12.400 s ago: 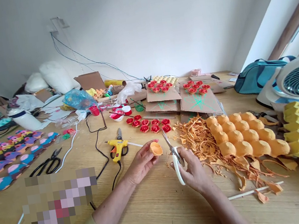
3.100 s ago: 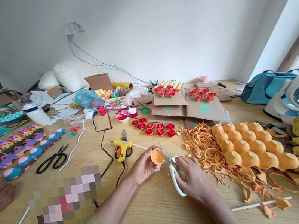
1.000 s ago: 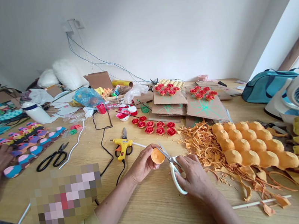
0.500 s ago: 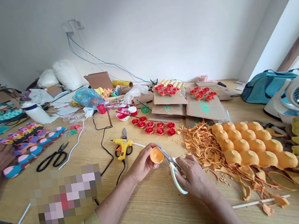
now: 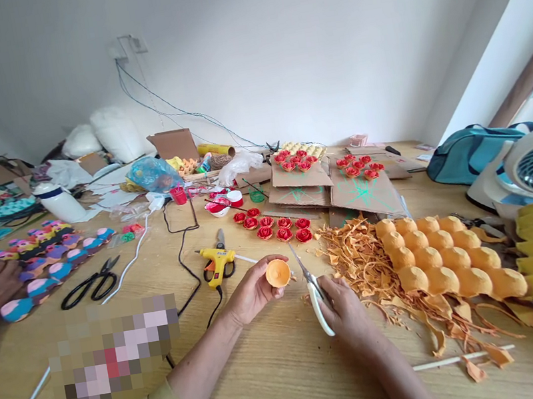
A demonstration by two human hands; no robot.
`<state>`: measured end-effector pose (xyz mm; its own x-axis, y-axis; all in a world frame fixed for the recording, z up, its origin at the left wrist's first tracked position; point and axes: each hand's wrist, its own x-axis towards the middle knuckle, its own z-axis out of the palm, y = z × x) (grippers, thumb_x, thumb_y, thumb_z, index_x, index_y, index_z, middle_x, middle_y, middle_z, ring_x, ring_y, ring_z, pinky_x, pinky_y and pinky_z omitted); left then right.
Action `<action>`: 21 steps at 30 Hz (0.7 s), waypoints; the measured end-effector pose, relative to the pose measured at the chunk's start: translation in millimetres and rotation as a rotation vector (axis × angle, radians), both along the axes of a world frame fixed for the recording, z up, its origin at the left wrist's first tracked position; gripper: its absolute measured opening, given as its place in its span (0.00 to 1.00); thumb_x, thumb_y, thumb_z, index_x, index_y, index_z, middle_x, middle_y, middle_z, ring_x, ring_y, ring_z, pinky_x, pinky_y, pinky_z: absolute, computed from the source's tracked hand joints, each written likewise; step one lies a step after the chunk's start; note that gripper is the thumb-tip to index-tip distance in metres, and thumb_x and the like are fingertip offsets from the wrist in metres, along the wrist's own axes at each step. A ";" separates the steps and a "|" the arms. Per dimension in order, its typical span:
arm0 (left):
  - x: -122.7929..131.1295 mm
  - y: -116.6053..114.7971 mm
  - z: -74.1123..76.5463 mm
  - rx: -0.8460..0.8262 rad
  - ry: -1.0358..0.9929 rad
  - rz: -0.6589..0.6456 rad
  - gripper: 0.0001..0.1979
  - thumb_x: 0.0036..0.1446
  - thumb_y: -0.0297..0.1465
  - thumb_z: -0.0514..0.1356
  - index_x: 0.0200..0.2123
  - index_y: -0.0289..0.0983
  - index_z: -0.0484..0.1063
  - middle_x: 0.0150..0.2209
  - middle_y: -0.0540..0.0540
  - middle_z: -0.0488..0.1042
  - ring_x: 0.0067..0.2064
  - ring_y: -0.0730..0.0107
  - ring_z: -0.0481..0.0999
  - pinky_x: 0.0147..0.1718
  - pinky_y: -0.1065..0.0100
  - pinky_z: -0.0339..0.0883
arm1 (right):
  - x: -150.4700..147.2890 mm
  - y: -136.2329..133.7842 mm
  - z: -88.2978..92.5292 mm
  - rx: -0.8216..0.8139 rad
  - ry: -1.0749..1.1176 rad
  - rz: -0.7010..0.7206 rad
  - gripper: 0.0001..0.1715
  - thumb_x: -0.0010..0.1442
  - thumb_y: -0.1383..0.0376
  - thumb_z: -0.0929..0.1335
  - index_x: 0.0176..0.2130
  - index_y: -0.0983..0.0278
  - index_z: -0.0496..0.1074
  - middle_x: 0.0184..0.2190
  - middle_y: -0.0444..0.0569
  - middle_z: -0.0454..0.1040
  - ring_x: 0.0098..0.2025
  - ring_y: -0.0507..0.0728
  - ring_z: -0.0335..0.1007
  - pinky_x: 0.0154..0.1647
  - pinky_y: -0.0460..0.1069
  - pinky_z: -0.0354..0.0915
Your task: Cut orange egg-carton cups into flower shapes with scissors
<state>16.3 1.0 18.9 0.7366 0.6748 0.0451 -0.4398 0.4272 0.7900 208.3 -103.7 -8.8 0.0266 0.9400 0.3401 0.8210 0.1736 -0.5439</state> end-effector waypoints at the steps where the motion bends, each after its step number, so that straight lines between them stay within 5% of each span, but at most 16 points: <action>1: 0.0 0.7 -0.2 -0.003 -0.007 -0.005 0.22 0.56 0.42 0.64 0.47 0.31 0.74 0.32 0.44 0.73 0.28 0.75 0.70 0.26 0.73 0.63 | 0.1 0.0 -0.6 -0.004 0.022 -0.008 0.17 0.68 0.56 0.60 0.29 0.60 0.64 0.25 0.44 0.68 0.28 0.54 0.63 0.32 0.49 0.61; 5: 0.0 2.6 -2.8 -0.008 -0.015 -0.014 0.22 0.56 0.41 0.63 0.48 0.32 0.74 0.36 0.42 0.74 0.31 0.72 0.72 0.29 0.72 0.64 | -1.1 0.1 -0.7 0.009 0.118 -0.040 0.14 0.66 0.57 0.61 0.32 0.61 0.67 0.25 0.44 0.69 0.28 0.54 0.64 0.30 0.48 0.61; 7: -0.1 1.9 -4.3 0.120 0.056 0.025 0.20 0.58 0.40 0.61 0.51 0.35 0.71 0.41 0.41 0.75 0.35 0.68 0.75 0.32 0.70 0.66 | -1.8 0.0 1.7 0.002 0.163 -0.055 0.15 0.65 0.56 0.62 0.32 0.61 0.68 0.26 0.44 0.69 0.29 0.54 0.64 0.30 0.48 0.61; 12: 1.6 -1.7 -7.5 1.016 0.389 0.329 0.19 0.55 0.24 0.61 0.51 0.41 0.72 0.53 0.42 0.73 0.56 0.59 0.70 0.58 0.57 0.61 | -2.8 -0.2 10.3 -0.025 0.218 -0.129 0.17 0.63 0.52 0.62 0.31 0.62 0.67 0.25 0.45 0.68 0.29 0.55 0.64 0.31 0.48 0.60; 14: 2.8 -0.9 -9.1 1.159 0.446 0.384 0.23 0.53 0.21 0.60 0.53 0.41 0.71 0.54 0.42 0.72 0.57 0.60 0.69 0.60 0.56 0.59 | -3.3 0.2 11.3 -0.025 0.255 -0.140 0.19 0.63 0.50 0.62 0.30 0.62 0.66 0.25 0.45 0.68 0.29 0.55 0.64 0.31 0.48 0.59; 16: 3.7 1.0 -10.4 1.069 0.456 0.401 0.25 0.53 0.21 0.61 0.54 0.40 0.70 0.52 0.41 0.72 0.54 0.61 0.71 0.56 0.59 0.64 | -3.6 0.7 10.5 -0.044 0.300 -0.125 0.20 0.62 0.49 0.63 0.30 0.62 0.67 0.25 0.44 0.67 0.29 0.54 0.63 0.30 0.48 0.58; 21: 3.2 3.0 -9.8 0.491 0.260 0.245 0.22 0.56 0.30 0.64 0.55 0.40 0.69 0.53 0.42 0.73 0.51 0.63 0.73 0.48 0.66 0.68 | -3.5 1.5 8.9 -0.119 0.350 -0.092 0.22 0.62 0.48 0.63 0.28 0.62 0.67 0.22 0.42 0.63 0.26 0.53 0.60 0.28 0.47 0.56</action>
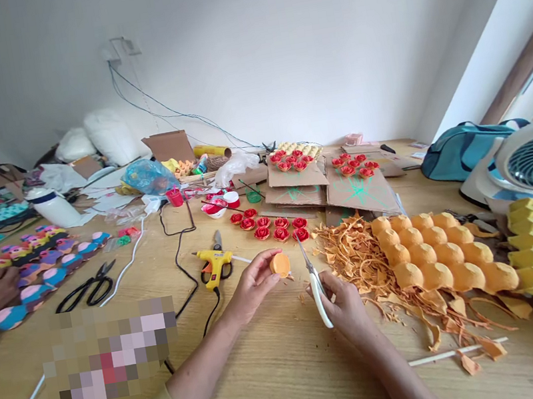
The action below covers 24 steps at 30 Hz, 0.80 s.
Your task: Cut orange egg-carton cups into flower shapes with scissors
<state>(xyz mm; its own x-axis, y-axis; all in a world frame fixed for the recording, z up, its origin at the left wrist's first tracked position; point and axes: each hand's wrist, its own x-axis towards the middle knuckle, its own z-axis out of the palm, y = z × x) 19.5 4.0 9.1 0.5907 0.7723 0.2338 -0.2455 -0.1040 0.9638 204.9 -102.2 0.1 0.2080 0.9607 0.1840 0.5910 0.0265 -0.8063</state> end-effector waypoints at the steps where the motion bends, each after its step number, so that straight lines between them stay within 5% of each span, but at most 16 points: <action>1: -0.3 -0.5 0.6 -0.084 -0.051 -0.034 0.23 0.56 0.32 0.64 0.55 0.40 0.69 0.52 0.43 0.73 0.50 0.63 0.74 0.46 0.67 0.68 | 0.0 0.0 0.5 -0.002 0.005 0.005 0.22 0.62 0.48 0.63 0.29 0.63 0.67 0.23 0.42 0.64 0.26 0.53 0.60 0.28 0.47 0.57; 7: -0.7 -3.4 3.9 -0.415 -0.255 -0.147 0.24 0.51 0.33 0.70 0.51 0.40 0.70 0.48 0.44 0.74 0.43 0.68 0.76 0.40 0.70 0.67 | -1.8 -1.4 2.5 -0.007 -0.022 0.030 0.20 0.63 0.51 0.63 0.31 0.63 0.69 0.24 0.43 0.66 0.28 0.53 0.61 0.30 0.47 0.58; 12: -1.3 -3.2 4.9 -0.472 -0.294 -0.166 0.23 0.50 0.32 0.70 0.49 0.41 0.68 0.46 0.46 0.75 0.45 0.65 0.78 0.41 0.70 0.67 | -2.8 -2.3 1.4 -0.011 -0.035 0.049 0.17 0.62 0.53 0.63 0.33 0.63 0.69 0.27 0.44 0.68 0.30 0.54 0.62 0.31 0.47 0.58; 19: 0.6 0.9 1.0 -0.100 -0.134 0.026 0.26 0.52 0.29 0.67 0.55 0.42 0.68 0.57 0.43 0.70 0.57 0.61 0.70 0.53 0.65 0.66 | -2.3 -3.6 7.6 -0.088 0.069 0.158 0.20 0.61 0.51 0.64 0.29 0.63 0.69 0.24 0.42 0.64 0.27 0.52 0.58 0.29 0.47 0.56; 24: 2.3 6.5 -5.6 0.152 -0.048 0.164 0.25 0.54 0.25 0.62 0.56 0.41 0.67 0.54 0.42 0.71 0.52 0.65 0.73 0.54 0.65 0.66 | -5.0 -4.0 5.8 -0.180 0.108 0.252 0.21 0.59 0.50 0.67 0.27 0.64 0.67 0.21 0.40 0.59 0.25 0.50 0.52 0.26 0.46 0.50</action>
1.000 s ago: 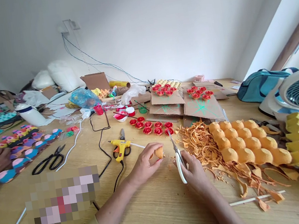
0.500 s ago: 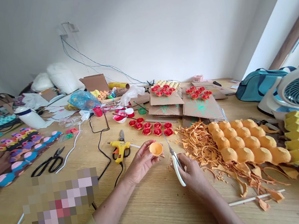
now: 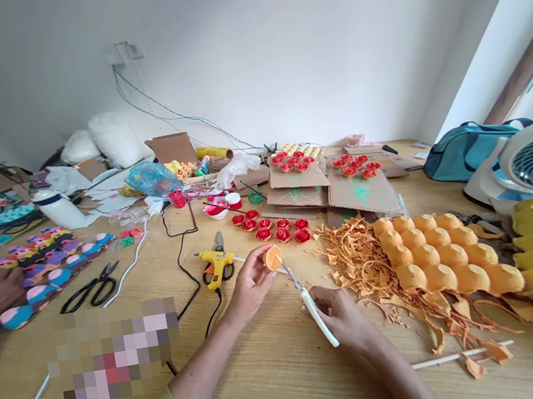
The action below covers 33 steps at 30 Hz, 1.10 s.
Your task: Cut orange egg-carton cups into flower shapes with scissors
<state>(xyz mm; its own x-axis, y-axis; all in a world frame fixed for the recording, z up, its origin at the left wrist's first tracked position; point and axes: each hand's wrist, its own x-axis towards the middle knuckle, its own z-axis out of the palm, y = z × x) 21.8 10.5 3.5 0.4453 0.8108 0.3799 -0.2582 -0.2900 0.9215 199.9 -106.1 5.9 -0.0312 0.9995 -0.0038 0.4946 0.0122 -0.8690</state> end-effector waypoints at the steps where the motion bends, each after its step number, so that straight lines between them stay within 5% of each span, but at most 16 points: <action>1: -0.1 0.5 -1.2 0.035 0.024 0.024 0.24 0.55 0.24 0.61 0.56 0.41 0.67 0.54 0.42 0.71 0.52 0.65 0.73 0.53 0.65 0.67 | -0.5 0.2 -0.3 -0.029 0.012 0.017 0.22 0.59 0.49 0.67 0.26 0.64 0.67 0.21 0.39 0.58 0.25 0.50 0.52 0.25 0.46 0.49; 6: -1.2 0.9 -1.9 0.068 0.061 0.057 0.23 0.53 0.23 0.60 0.54 0.41 0.69 0.53 0.43 0.71 0.53 0.65 0.73 0.53 0.66 0.67 | 2.3 1.7 1.0 -0.138 0.069 0.027 0.24 0.58 0.47 0.67 0.26 0.63 0.65 0.19 0.37 0.54 0.23 0.49 0.49 0.23 0.46 0.46; 18: -3.7 0.3 10.1 -0.577 -0.316 -0.179 0.22 0.47 0.30 0.70 0.46 0.36 0.74 0.42 0.46 0.76 0.43 0.68 0.76 0.44 0.68 0.69 | 8.0 0.5 -4.2 0.036 0.030 -0.061 0.22 0.62 0.48 0.65 0.27 0.62 0.66 0.21 0.40 0.64 0.24 0.51 0.57 0.25 0.47 0.55; 28: -7.6 -5.7 12.3 -0.663 -0.317 -0.366 0.21 0.46 0.30 0.70 0.45 0.33 0.75 0.39 0.44 0.77 0.39 0.69 0.77 0.38 0.71 0.68 | 4.5 -0.4 -1.8 0.084 0.033 -0.082 0.22 0.62 0.48 0.65 0.29 0.63 0.68 0.21 0.40 0.62 0.24 0.51 0.58 0.26 0.47 0.57; 33: -7.0 -7.3 12.5 -0.644 -0.273 -0.425 0.24 0.46 0.30 0.70 0.48 0.35 0.73 0.40 0.43 0.77 0.40 0.67 0.77 0.37 0.70 0.67 | 4.6 0.4 -0.9 0.192 -0.152 -0.143 0.20 0.63 0.50 0.63 0.29 0.62 0.67 0.23 0.42 0.65 0.27 0.52 0.60 0.29 0.47 0.58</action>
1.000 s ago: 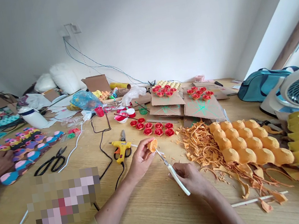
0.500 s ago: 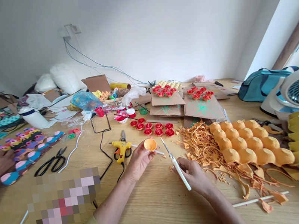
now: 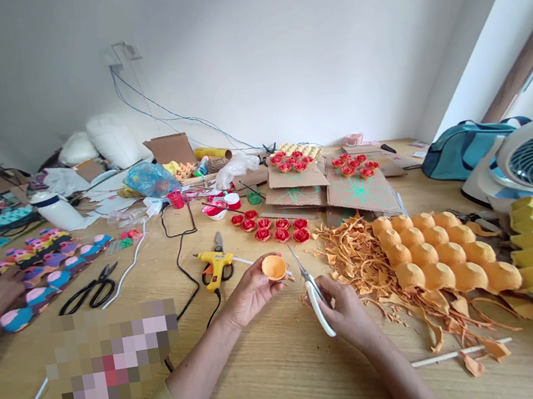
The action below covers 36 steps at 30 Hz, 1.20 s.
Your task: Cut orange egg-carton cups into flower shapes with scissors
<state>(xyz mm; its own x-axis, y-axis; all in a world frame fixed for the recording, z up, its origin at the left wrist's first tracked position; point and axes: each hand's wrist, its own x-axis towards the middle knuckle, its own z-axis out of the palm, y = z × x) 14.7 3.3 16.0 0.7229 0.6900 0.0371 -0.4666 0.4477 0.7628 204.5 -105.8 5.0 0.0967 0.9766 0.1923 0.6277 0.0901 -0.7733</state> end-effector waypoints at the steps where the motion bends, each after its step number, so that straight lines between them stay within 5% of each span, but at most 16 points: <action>1: 0.3 -0.2 0.3 0.006 0.004 0.002 0.24 0.46 0.30 0.70 0.48 0.35 0.72 0.40 0.44 0.77 0.41 0.67 0.77 0.37 0.71 0.67 | 0.4 0.3 -0.5 0.022 -0.059 -0.015 0.20 0.64 0.52 0.63 0.28 0.62 0.66 0.23 0.42 0.65 0.26 0.52 0.60 0.29 0.47 0.57; 6: 1.8 -1.1 1.5 0.053 0.037 0.033 0.21 0.46 0.30 0.70 0.45 0.35 0.73 0.37 0.46 0.76 0.39 0.69 0.76 0.35 0.71 0.65 | 1.0 0.9 -3.7 0.121 -0.316 -0.050 0.16 0.62 0.58 0.63 0.25 0.60 0.59 0.21 0.41 0.65 0.24 0.51 0.58 0.29 0.48 0.55; 15: 2.5 -0.7 0.0 0.106 0.091 0.056 0.24 0.44 0.32 0.71 0.45 0.37 0.70 0.40 0.46 0.75 0.40 0.67 0.77 0.36 0.69 0.64 | 8.7 2.9 -9.4 0.218 -0.510 -0.041 0.11 0.62 0.59 0.65 0.30 0.60 0.64 0.27 0.45 0.71 0.30 0.54 0.65 0.37 0.50 0.55; 36: 0.5 1.1 0.2 0.095 0.058 0.061 0.22 0.46 0.31 0.71 0.45 0.38 0.69 0.38 0.49 0.74 0.37 0.71 0.76 0.36 0.70 0.66 | 9.8 3.5 -12.0 0.179 -0.413 -0.010 0.13 0.64 0.59 0.63 0.29 0.61 0.62 0.25 0.43 0.68 0.28 0.53 0.61 0.38 0.48 0.57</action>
<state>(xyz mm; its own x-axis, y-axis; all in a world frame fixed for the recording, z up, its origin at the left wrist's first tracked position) 15.3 4.3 16.2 0.6821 0.7284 0.0643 -0.4450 0.3437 0.8270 214.3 -102.3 -7.0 -0.0141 0.9239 0.3823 0.8819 0.1917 -0.4307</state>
